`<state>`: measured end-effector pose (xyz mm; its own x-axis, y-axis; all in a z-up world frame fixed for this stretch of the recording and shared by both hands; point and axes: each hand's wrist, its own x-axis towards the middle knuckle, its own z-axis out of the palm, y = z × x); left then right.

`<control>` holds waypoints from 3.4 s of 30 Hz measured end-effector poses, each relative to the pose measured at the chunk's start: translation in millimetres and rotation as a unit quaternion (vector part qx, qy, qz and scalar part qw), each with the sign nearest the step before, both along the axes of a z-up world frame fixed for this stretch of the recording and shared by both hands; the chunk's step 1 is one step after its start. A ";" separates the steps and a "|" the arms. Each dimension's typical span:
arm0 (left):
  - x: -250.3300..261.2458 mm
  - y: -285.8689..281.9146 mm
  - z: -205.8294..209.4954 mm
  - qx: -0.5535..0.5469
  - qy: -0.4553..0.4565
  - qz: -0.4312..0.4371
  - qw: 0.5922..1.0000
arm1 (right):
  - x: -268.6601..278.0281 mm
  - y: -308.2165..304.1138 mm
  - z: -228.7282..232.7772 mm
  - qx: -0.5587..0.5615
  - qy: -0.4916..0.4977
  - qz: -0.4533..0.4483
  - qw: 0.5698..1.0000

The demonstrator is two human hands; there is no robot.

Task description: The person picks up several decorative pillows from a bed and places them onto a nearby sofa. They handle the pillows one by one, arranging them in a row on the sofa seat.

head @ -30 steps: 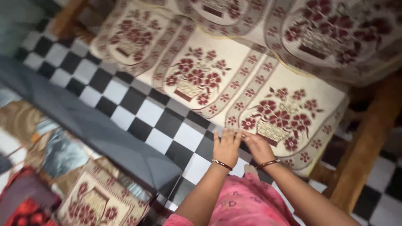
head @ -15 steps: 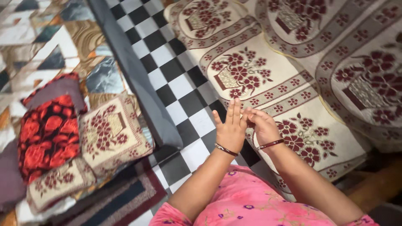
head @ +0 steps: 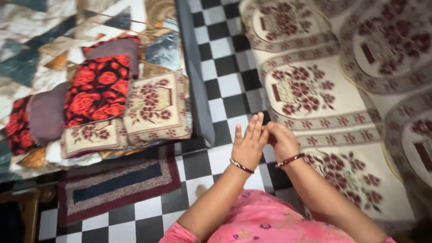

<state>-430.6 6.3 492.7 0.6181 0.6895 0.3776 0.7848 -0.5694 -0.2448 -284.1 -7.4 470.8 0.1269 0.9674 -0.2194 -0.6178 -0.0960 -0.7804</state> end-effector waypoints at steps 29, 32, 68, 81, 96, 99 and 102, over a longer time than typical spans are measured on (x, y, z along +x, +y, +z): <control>-366.4 122.6 -23.5 -0.136 -0.116 0.217 0.960 | -381.8 198.9 -32.8 -0.041 -0.094 0.238 0.966; -370.5 156.3 -22.4 -0.154 -0.130 0.235 0.951 | -376.9 230.3 -39.2 -0.077 -0.111 0.273 0.953; -568.5 385.1 -189.1 -0.205 -0.886 0.403 0.104 | -412.8 395.8 -55.2 -0.198 -0.201 0.321 0.904; -566.6 355.5 -68.5 -0.423 -0.870 -0.052 0.249 | -355.5 455.4 -28.1 -0.138 -0.226 0.012 0.964; -614.1 246.8 -227.7 -0.241 -0.404 0.544 0.695 | -387.7 423.5 -158.8 -0.190 -0.446 0.224 0.845; -591.2 278.7 -179.6 -0.320 -0.342 0.557 0.686 | -408.5 415.9 -105.6 -0.105 -0.344 0.230 0.904; -565.0 317.4 -100.2 -0.258 -0.310 0.520 0.753 | -428.9 416.1 -43.6 0.028 -0.284 0.231 0.930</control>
<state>-995.6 323.7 392.5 -0.5427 0.8323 -0.1127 0.7436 0.5385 0.3962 -713.0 408.7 427.2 -0.2247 0.9556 -0.1907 -0.0075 -0.1974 -0.9803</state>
